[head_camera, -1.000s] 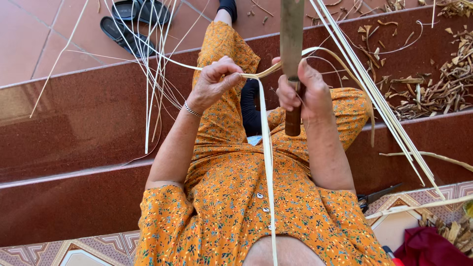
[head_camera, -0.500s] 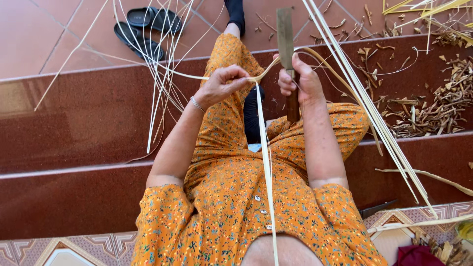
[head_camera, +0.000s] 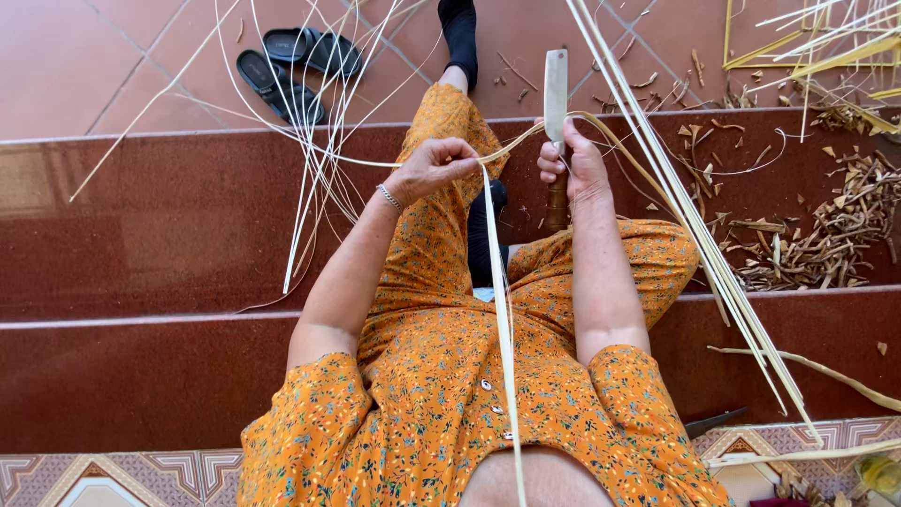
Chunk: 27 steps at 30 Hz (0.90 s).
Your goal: The person sits on the floor and uses a knife to split long bamboo strips into thinner strands. They hold the strip with one hand and draw the knife along its length to peel off thin layers, repeating the process on multiple pieces.
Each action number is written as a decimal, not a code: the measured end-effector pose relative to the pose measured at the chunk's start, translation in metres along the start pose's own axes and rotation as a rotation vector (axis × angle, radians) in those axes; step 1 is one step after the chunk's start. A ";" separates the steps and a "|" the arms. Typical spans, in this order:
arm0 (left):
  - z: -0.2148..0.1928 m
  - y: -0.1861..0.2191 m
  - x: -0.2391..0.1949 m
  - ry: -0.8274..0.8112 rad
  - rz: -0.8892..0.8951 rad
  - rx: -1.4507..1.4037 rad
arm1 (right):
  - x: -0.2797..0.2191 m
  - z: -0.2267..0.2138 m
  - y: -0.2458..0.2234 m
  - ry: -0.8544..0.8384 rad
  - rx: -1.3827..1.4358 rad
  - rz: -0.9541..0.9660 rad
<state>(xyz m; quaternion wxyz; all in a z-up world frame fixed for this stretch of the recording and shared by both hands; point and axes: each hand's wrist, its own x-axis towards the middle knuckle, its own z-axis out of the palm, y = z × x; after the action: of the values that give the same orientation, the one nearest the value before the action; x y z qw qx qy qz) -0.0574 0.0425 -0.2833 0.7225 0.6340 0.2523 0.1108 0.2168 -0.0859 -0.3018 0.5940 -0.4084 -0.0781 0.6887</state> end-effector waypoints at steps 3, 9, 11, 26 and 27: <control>-0.005 0.000 -0.008 0.070 0.036 0.011 | -0.017 0.013 -0.002 -0.012 0.009 -0.108; -0.042 0.018 0.004 0.374 0.117 -0.036 | -0.080 0.005 -0.041 -0.002 -0.250 -0.142; -0.053 0.026 0.011 0.447 0.158 -0.015 | -0.101 -0.010 -0.052 0.018 -0.344 -0.134; 0.000 0.084 0.027 0.410 0.232 -0.082 | -0.133 0.005 -0.044 -0.111 0.071 -0.584; 0.005 0.093 0.022 0.401 0.224 -0.088 | -0.126 0.011 -0.045 -0.150 0.099 -0.578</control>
<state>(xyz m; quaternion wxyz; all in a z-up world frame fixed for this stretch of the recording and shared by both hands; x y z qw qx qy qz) -0.0216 0.0645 -0.1979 0.6681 0.5913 0.3137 0.3251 0.2381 -0.1798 -0.2089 0.7772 -0.2876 -0.2010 0.5223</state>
